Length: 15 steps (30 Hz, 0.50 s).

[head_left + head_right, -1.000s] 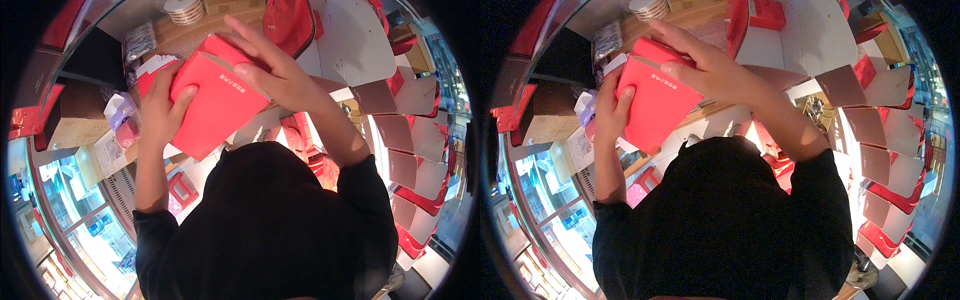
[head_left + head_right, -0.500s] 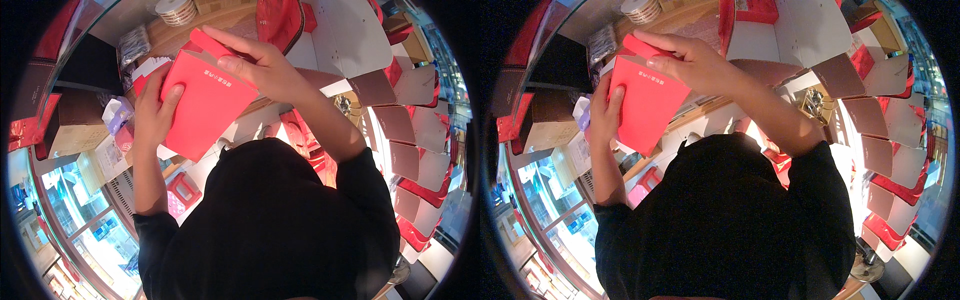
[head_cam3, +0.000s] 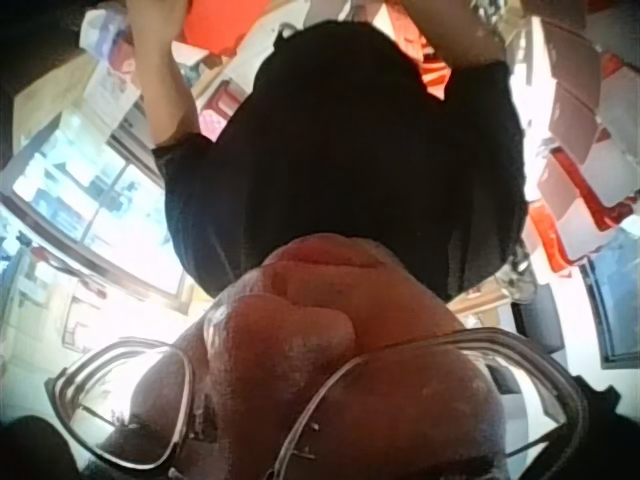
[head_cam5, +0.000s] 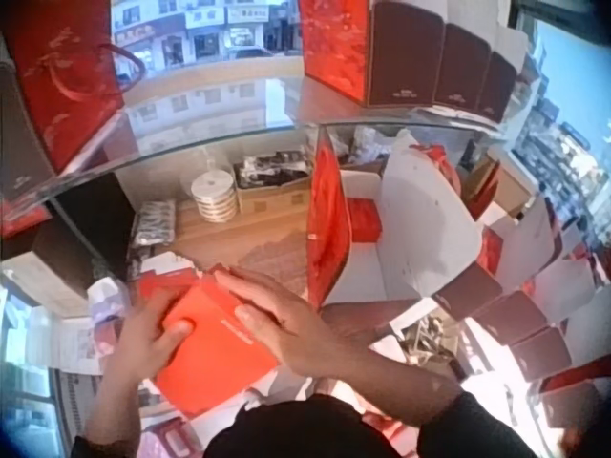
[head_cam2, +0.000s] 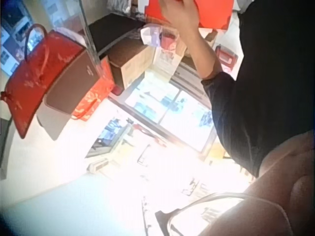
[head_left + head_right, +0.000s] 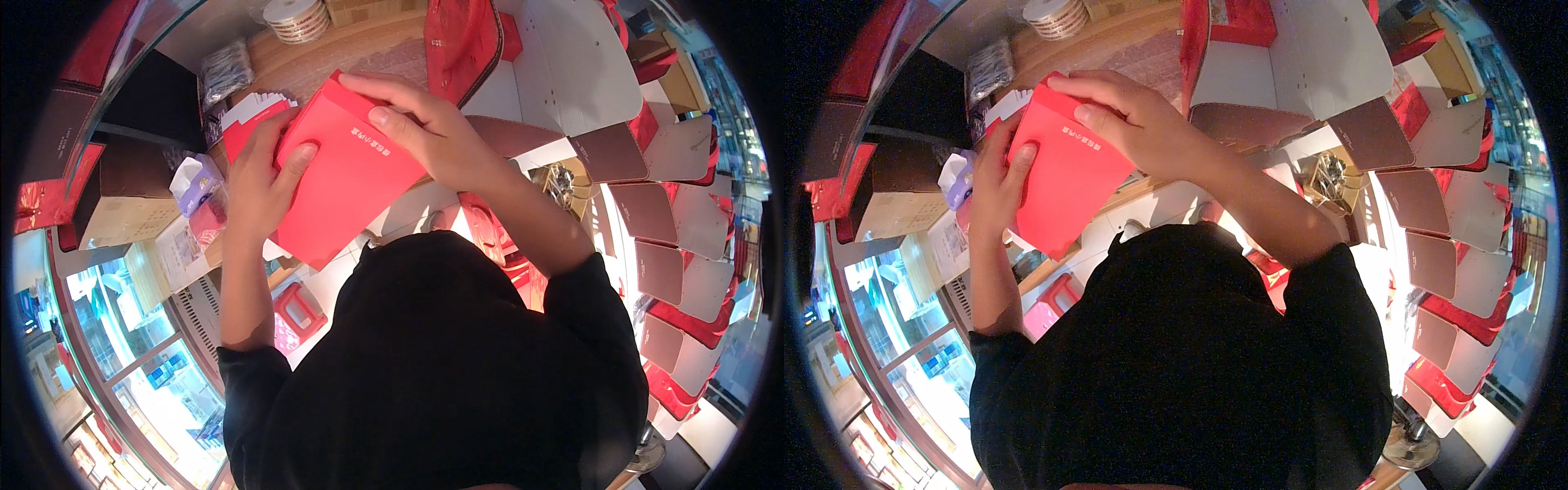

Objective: The person folds flat red cardboard sheets into small rectangular boxes by hand. They repeatedly fold the sides and flaps to form the box structure and then place the finished boxes into a larger white cardboard container on the table.

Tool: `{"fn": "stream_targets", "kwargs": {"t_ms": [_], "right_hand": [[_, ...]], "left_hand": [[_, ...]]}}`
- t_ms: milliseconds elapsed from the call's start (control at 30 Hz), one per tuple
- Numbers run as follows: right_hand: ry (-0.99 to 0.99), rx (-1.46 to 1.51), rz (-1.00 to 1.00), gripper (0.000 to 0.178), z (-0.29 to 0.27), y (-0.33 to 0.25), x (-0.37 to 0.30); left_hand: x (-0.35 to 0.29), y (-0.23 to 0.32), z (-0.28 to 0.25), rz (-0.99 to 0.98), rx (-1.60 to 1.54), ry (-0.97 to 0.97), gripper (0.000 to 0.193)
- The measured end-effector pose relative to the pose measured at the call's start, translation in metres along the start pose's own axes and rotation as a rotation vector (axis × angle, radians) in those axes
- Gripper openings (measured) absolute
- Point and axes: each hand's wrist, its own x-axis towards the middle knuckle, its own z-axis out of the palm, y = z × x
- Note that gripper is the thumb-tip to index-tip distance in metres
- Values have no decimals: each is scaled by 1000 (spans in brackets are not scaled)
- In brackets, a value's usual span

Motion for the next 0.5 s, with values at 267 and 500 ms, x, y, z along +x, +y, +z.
{"fn": "stream_targets", "kwargs": {"t_ms": [267, 500], "right_hand": [[16, -80, -37, 40, 1, -3, -3], [6, -146, -107, 38, 1, -2, -3]], "left_hand": [[-1, 2, -3, -8, -26, -16, 50], [-4, 6, -2, -31, -33, -19, 49]]}}
